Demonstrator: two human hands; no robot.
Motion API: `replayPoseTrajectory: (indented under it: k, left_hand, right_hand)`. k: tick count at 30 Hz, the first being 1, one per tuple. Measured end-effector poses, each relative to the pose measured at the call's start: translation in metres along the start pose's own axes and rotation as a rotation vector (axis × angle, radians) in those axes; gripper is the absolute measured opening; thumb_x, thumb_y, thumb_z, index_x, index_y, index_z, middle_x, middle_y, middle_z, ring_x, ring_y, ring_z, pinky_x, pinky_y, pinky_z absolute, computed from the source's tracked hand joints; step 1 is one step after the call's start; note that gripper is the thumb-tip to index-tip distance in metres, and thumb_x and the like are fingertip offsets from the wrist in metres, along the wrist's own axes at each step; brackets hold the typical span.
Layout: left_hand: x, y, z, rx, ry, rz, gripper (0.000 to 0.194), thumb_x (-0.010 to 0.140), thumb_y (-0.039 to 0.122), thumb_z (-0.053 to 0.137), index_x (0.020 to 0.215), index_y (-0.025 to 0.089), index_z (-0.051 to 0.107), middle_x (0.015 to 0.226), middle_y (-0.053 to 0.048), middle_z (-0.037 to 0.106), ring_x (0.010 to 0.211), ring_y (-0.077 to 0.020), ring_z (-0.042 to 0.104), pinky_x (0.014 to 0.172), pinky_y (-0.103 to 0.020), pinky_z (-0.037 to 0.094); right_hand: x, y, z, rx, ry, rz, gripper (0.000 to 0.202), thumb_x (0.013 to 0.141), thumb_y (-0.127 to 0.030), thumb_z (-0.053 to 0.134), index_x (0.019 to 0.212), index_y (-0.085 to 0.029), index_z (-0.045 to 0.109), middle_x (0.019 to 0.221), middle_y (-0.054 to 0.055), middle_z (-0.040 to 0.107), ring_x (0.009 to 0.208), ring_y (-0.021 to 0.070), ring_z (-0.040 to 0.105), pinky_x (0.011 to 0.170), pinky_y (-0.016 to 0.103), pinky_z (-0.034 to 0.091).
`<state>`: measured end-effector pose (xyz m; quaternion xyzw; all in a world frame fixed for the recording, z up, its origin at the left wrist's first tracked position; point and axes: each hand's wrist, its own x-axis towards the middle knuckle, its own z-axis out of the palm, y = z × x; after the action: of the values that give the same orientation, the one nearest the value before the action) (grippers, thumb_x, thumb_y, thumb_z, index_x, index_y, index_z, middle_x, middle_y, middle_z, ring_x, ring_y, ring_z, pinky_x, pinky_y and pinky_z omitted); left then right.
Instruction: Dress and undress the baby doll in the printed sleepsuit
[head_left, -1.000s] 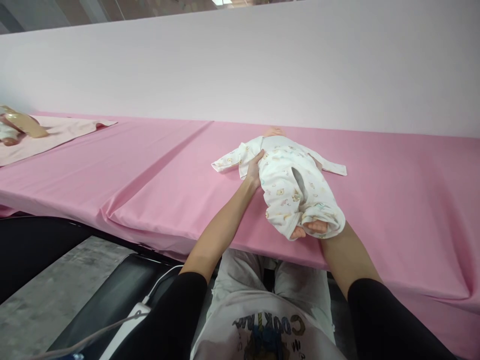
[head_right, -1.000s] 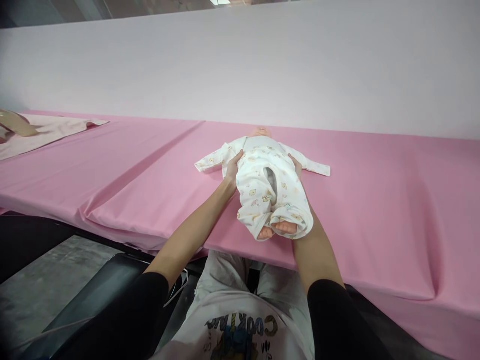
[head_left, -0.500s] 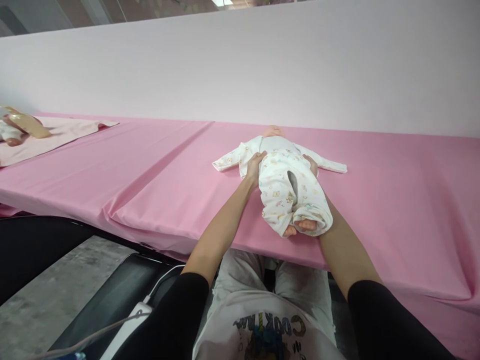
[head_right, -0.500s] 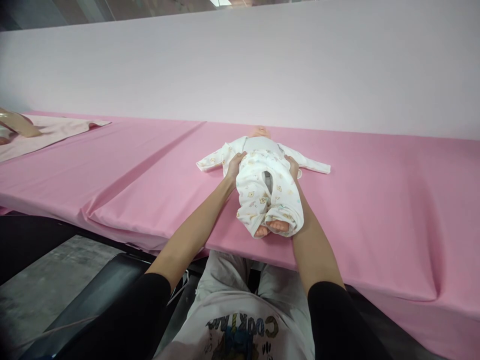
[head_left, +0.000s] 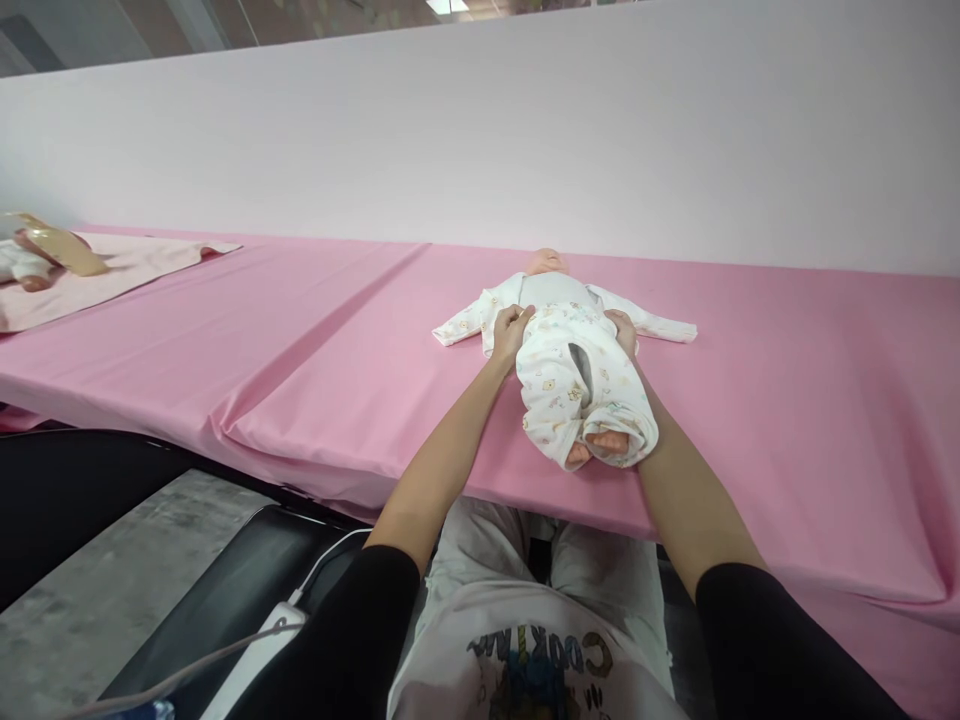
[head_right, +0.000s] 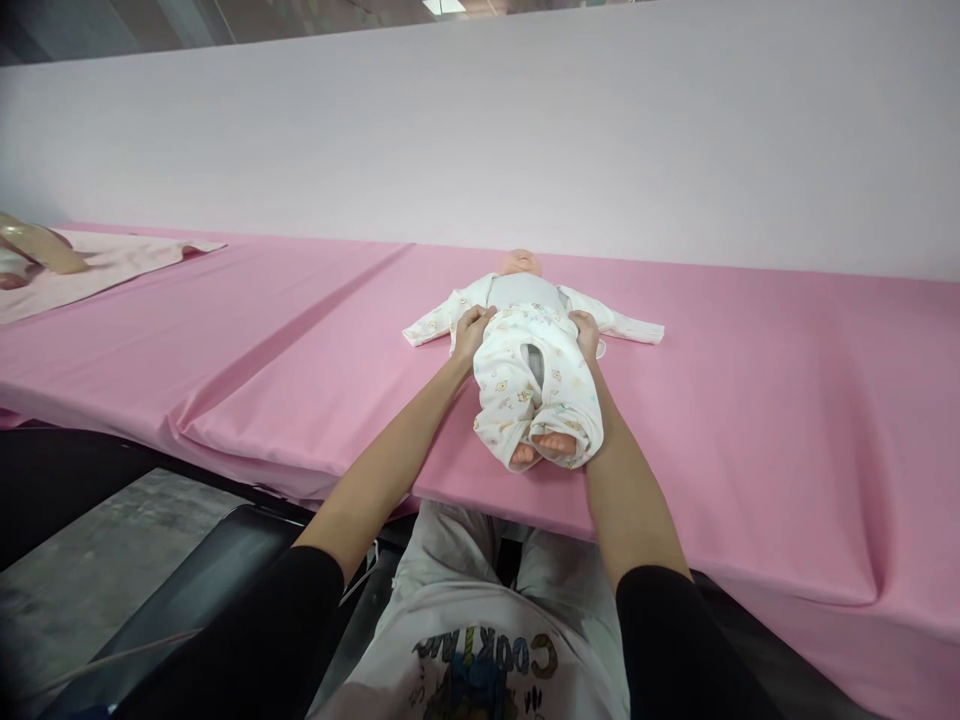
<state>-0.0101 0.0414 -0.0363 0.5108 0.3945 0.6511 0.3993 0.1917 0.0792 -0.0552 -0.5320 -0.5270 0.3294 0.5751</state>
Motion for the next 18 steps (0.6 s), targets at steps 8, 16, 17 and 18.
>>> replayPoseTrajectory:
  k: [8, 16, 17, 18]
  left_hand:
    - [-0.003, -0.001, -0.008, 0.147, -0.044, 0.049, 0.033, 0.084, 0.028, 0.054, 0.060, 0.020, 0.033, 0.090, -0.005, 0.062, 0.110, -0.0187, 0.054, 0.085, -0.025, 0.035]
    - [0.000, -0.004, -0.015, 0.369, 0.030, 0.031, 0.036, 0.087, 0.032, 0.051, 0.062, 0.020, 0.028, 0.061, 0.005, 0.030, 0.060, -0.0106, 0.031, 0.061, -0.025, 0.026]
    - [0.001, -0.004, -0.015, 0.377, 0.034, 0.037, 0.036, 0.087, 0.032, 0.051, 0.062, 0.020, 0.028, 0.061, 0.005, 0.030, 0.060, -0.0106, 0.030, 0.061, -0.025, 0.026]
    - [0.001, -0.004, -0.016, 0.384, 0.039, 0.045, 0.036, 0.088, 0.032, 0.050, 0.062, 0.020, 0.027, 0.061, 0.005, 0.029, 0.060, -0.0106, 0.030, 0.061, -0.025, 0.026]
  right_hand:
    - [-0.011, -0.004, -0.002, 0.335, -0.030, 0.099, 0.041, 0.052, -0.039, 0.050, 0.089, -0.021, 0.049, 0.076, 0.000, 0.054, 0.074, 0.0171, 0.055, 0.066, 0.026, 0.045]
    - [-0.010, -0.001, -0.006, 0.475, -0.019, 0.091, 0.049, 0.051, -0.026, 0.064, 0.097, -0.025, 0.049, 0.057, -0.008, 0.039, 0.052, 0.0115, 0.042, 0.054, 0.023, 0.038]
    - [-0.012, -0.003, -0.007, 0.478, -0.026, 0.096, 0.049, 0.051, -0.024, 0.064, 0.098, -0.026, 0.050, 0.058, -0.008, 0.043, 0.054, 0.0120, 0.045, 0.055, 0.023, 0.039]
    - [-0.013, -0.005, -0.007, 0.488, -0.045, 0.101, 0.048, 0.051, -0.023, 0.064, 0.098, -0.026, 0.051, 0.061, -0.007, 0.047, 0.056, 0.0125, 0.048, 0.057, 0.024, 0.041]
